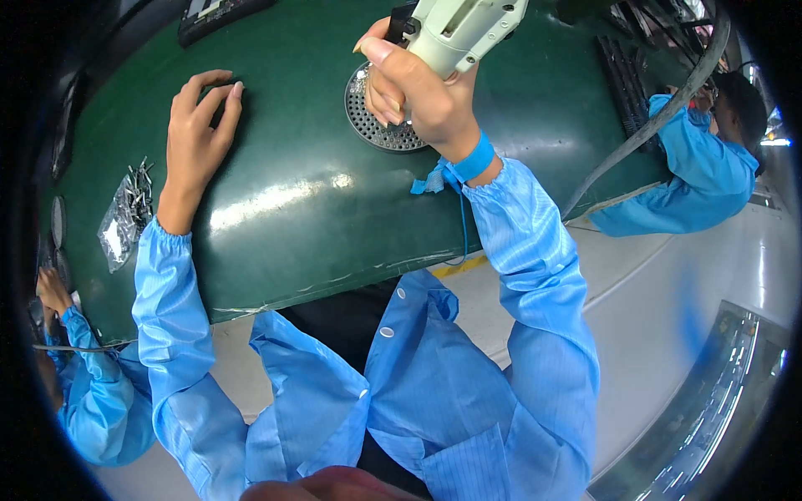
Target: The person secures internal ribbon cables and plastic trays within a tablet chassis by driving screws into place with an electric power screwdriver.
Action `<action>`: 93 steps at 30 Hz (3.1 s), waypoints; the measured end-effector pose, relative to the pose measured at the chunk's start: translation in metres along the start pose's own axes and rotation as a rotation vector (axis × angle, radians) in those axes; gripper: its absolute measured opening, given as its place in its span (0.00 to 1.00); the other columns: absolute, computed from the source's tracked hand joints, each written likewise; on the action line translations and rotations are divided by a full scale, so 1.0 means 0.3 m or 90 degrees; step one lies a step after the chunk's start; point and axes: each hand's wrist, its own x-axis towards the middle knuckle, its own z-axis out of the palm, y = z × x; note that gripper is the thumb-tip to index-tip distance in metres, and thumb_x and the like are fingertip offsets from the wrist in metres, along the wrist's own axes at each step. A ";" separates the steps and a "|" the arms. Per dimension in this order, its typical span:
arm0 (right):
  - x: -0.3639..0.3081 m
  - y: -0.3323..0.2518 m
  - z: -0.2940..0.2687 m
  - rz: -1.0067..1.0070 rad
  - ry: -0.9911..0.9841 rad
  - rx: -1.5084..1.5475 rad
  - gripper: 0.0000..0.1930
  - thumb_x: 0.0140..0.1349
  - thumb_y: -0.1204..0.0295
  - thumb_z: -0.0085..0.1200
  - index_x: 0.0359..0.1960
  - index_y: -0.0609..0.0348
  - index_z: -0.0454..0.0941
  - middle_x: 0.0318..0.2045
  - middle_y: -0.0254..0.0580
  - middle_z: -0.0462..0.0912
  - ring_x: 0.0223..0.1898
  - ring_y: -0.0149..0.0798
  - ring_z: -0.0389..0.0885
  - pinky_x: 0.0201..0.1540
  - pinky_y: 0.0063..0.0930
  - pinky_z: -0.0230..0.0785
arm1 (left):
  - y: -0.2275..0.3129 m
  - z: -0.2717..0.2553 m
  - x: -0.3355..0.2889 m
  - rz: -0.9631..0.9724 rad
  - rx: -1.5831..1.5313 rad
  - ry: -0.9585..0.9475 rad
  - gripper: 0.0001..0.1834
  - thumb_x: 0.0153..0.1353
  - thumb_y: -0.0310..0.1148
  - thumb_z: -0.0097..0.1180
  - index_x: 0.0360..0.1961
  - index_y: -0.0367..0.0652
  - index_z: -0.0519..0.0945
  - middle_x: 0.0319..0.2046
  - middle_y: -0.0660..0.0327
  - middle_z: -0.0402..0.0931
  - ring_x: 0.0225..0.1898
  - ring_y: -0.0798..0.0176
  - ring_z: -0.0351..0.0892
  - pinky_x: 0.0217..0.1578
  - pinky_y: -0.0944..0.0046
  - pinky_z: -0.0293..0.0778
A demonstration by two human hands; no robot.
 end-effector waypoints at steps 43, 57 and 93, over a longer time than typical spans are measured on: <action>0.021 -0.046 0.041 -0.039 -0.016 -0.036 0.15 0.64 0.75 0.50 0.50 0.73 0.74 0.12 0.32 0.66 0.11 0.26 0.65 0.16 0.25 0.62 | -0.010 -0.001 0.046 -0.098 -0.141 0.058 0.14 0.64 0.29 0.58 0.51 0.40 0.81 0.41 0.57 0.81 0.38 0.62 0.81 0.41 0.65 0.76; 0.051 -0.096 -0.007 -0.024 0.035 -0.061 0.16 0.63 0.76 0.48 0.49 0.75 0.72 0.12 0.31 0.65 0.11 0.25 0.64 0.16 0.24 0.62 | -0.369 0.388 0.623 -0.539 -0.066 -0.241 0.53 0.52 0.70 0.57 0.56 0.23 0.73 0.54 0.36 0.75 0.57 0.37 0.76 0.56 0.50 0.72; 0.039 -0.086 -0.019 -0.069 0.055 -0.066 0.13 0.62 0.77 0.51 0.47 0.74 0.75 0.13 0.31 0.66 0.11 0.26 0.64 0.16 0.24 0.61 | 0.186 -0.242 -0.176 -0.534 -0.343 -0.170 0.33 0.76 0.41 0.38 0.73 0.32 0.48 0.66 0.38 0.61 0.69 0.47 0.61 0.66 0.61 0.57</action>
